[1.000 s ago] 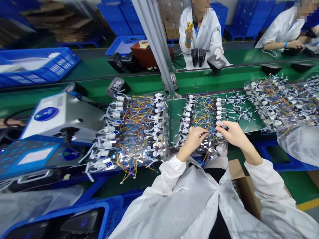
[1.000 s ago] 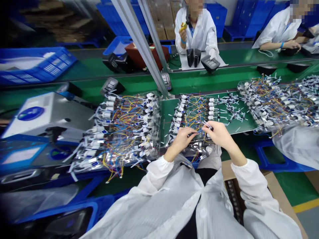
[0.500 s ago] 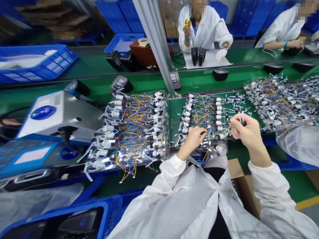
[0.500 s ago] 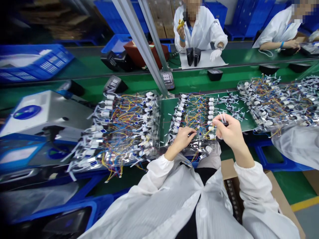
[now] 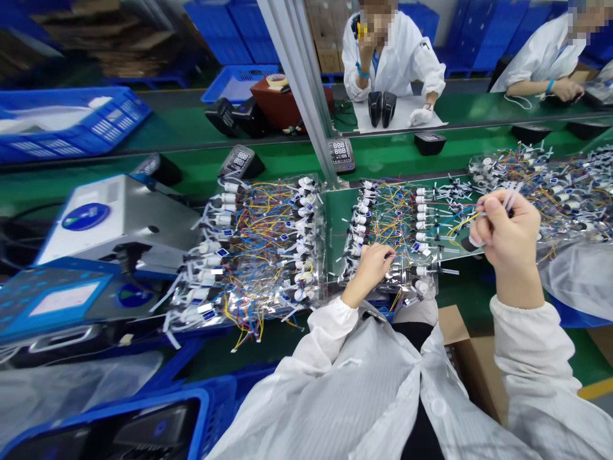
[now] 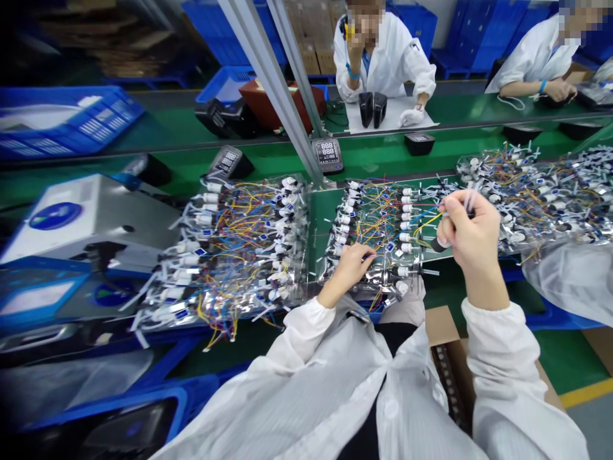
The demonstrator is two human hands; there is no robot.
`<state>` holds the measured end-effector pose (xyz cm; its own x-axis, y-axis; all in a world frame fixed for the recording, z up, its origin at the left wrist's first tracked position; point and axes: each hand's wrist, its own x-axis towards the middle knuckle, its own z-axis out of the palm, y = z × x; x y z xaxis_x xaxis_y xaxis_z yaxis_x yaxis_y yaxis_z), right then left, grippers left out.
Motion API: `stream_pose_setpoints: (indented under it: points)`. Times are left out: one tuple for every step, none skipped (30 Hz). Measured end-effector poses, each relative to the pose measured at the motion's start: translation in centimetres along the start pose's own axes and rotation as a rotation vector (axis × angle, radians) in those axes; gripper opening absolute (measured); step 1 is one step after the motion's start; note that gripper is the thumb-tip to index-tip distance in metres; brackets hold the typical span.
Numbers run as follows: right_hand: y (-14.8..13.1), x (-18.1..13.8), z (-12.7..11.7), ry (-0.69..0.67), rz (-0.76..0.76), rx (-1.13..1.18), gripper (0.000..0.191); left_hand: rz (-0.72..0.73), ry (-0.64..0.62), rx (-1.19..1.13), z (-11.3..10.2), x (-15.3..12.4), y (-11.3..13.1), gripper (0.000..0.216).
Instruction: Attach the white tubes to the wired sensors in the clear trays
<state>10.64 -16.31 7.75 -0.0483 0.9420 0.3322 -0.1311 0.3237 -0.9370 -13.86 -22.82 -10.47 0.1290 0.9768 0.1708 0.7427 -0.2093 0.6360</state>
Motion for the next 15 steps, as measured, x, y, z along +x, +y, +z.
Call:
stream_pose_setpoints:
  points:
    - [-0.3,0.2,-0.3,0.003,-0.006,-0.004,0.022,-0.001,-0.002,0.003,-0.1,0.0,0.0,0.010]
    - [-0.7,0.4,-0.6,0.007,-0.007,-0.009,0.021,-0.002,-0.003,0.004,-0.1,0.0,0.1,0.010]
    - [-0.9,0.6,-0.8,0.008,-0.002,-0.015,0.020,-0.004,-0.006,0.008,-0.2,0.0,0.2,0.010]
    - [-1.1,0.6,-0.9,0.005,0.009,-0.024,0.019,-0.006,-0.012,0.014,-0.3,0.0,0.3,0.009]
    - [-1.2,0.7,-1.0,0.002,0.022,-0.036,0.019,-0.006,-0.024,0.024,-0.5,-0.1,0.5,0.011]
    - [-1.3,0.7,-1.0,0.002,0.029,-0.047,0.020,-0.002,-0.043,0.037,-0.7,-0.1,0.7,0.015]
    - [-1.3,0.6,-1.0,0.003,0.035,-0.058,0.020,0.007,-0.066,0.052,-0.9,-0.2,1.0,0.022]
    - [-1.3,0.6,-1.0,0.005,0.043,-0.069,0.021,0.020,-0.091,0.069,-1.2,-0.3,1.3,0.028]
    - [-1.3,0.6,-1.0,0.006,0.050,-0.078,0.021,0.034,-0.110,0.085,-1.6,-0.5,1.7,0.032]
    - [-1.4,0.6,-1.0,0.008,0.057,-0.085,0.021,0.048,-0.118,0.096,-2.1,-0.7,2.1,0.035]
    - [-1.5,0.5,-1.0,0.009,0.065,-0.089,0.021,0.059,-0.112,0.099,-2.7,-0.9,2.6,0.036]
    - [-1.6,0.5,-1.0,0.009,0.074,-0.091,0.021,0.067,-0.086,0.086,-3.3,-1.2,3.1,0.038]
    - [-1.7,0.3,-0.9,0.003,0.087,-0.092,0.021,0.075,-0.045,0.052,-3.9,-1.4,3.7,0.040]
    - [-1.8,0.1,-0.8,-0.012,0.102,-0.089,0.021,0.088,0.004,-0.005,-4.5,-1.6,4.4,0.043]
    - [-1.9,-0.1,-0.7,-0.039,0.122,-0.084,0.022,0.107,0.050,-0.082,-5.1,-1.8,5.0,0.048]
